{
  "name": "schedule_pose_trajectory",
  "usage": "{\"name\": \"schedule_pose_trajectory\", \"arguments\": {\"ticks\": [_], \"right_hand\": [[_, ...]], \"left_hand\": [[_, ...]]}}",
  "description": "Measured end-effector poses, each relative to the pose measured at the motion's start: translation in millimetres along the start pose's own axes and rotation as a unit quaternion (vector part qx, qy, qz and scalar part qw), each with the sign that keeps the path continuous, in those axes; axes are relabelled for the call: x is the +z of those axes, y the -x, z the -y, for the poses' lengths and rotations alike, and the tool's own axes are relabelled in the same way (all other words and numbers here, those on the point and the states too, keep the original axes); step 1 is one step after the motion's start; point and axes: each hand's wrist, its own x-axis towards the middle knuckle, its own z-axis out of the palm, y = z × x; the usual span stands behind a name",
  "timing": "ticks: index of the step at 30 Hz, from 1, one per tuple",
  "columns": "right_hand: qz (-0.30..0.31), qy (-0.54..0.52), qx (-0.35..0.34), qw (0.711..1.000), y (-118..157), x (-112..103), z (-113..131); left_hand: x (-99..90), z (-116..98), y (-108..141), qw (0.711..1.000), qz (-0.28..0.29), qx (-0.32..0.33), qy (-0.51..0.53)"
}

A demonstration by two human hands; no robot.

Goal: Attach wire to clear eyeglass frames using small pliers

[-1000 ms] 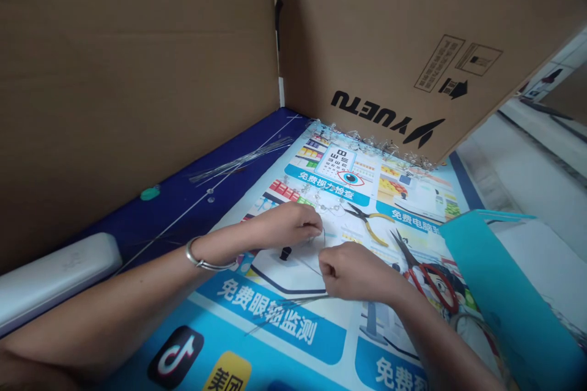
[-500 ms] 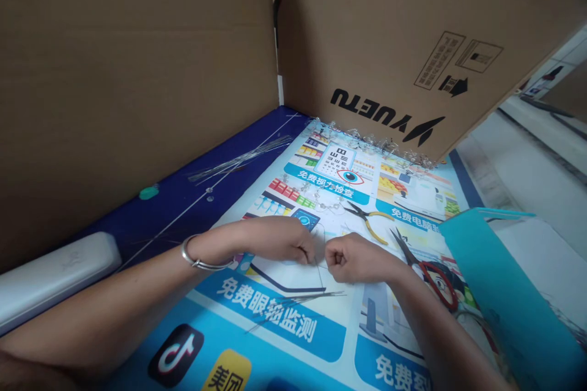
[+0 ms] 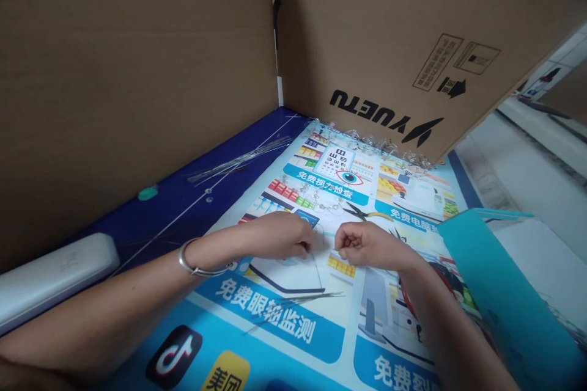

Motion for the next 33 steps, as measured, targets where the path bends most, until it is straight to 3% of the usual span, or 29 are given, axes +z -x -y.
{"name": "schedule_pose_trajectory", "arguments": {"ticks": [3,6,11,14,16,33], "right_hand": [[-0.018,0.001,0.015,1.0,-0.7,-2.3,0.6],[-0.075,0.124,0.018,0.989,-1.9,-0.3,3.9],[-0.12,0.379,0.014,0.917,-4.8,12.6,10.5],[-0.126,0.476,0.012,0.87,-6.8,21.5,10.4],[-0.124,0.505,0.012,0.854,-7.8,26.2,8.9],[-0.162,0.497,0.035,0.852,-13.4,41.4,5.5]], "left_hand": [[-2.0,-3.9,-2.2,0.997,0.029,0.028,-0.06],[-1.9,-9.2,-2.2,0.982,-0.002,0.034,-0.186],[1.7,-15.6,0.2,0.944,-0.023,0.086,-0.316],[4.0,-18.3,0.8,0.936,-0.033,0.096,-0.336],[5.0,-19.9,1.1,0.933,-0.035,0.103,-0.342],[12.7,-22.5,0.2,0.932,-0.016,0.121,-0.34]]}}
